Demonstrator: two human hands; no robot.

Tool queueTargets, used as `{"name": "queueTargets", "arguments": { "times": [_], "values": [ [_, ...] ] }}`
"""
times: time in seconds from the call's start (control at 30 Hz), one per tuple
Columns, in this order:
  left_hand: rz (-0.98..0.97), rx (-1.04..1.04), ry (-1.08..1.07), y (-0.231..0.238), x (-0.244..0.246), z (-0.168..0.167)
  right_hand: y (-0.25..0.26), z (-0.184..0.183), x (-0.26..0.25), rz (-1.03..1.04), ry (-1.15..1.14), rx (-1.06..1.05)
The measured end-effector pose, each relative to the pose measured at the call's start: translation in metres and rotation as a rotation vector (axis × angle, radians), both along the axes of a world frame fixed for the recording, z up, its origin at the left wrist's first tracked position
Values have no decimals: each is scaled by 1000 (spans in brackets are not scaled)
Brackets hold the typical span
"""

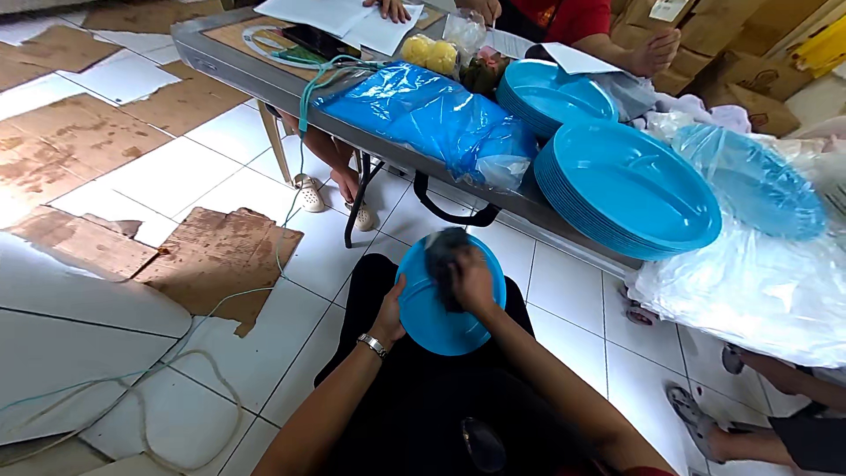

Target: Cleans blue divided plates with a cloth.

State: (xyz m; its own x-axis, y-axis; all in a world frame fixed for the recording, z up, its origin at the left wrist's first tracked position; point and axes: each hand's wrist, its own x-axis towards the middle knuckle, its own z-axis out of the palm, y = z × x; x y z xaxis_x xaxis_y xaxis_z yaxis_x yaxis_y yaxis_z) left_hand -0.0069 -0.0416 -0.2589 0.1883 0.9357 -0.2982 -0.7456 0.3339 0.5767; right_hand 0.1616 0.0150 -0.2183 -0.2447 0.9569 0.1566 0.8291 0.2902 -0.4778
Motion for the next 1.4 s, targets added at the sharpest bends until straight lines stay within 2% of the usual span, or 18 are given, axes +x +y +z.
{"name": "queueTargets", "arguments": {
  "times": [0.07,0.17,0.3,0.43,0.6,0.67,0.73,0.9,1.07,1.17,1.27,1.4],
  "values": [
    [35,7,7,1,1,-3,-6,-13,-30,253,-99,109],
    [96,-14,22,1,-4,-1,-2,-12,-46,324,-258,144],
    [69,-49,41,-1,-6,1,20,10,-34,108,-384,-31],
    [54,-77,134,2,2,-1,38,9,-2,-98,-478,-145],
    [36,-67,181,3,3,-4,28,-26,33,-296,-333,-163],
    [40,-73,196,5,3,-6,17,-44,39,-298,-295,-158],
    [36,-92,217,5,1,-5,9,-50,39,-257,-234,-161],
    [17,-59,196,6,-2,-3,3,-21,24,-91,-84,-232],
    [37,-16,168,6,2,-8,-23,-32,-19,342,-86,60],
    [80,-27,106,4,0,-8,-27,-29,-34,448,-158,86],
    [71,-2,63,4,-1,-10,-23,-28,-27,348,-200,132],
    [36,4,36,6,-2,-5,-16,-31,-2,49,-249,84]
  ]
}}
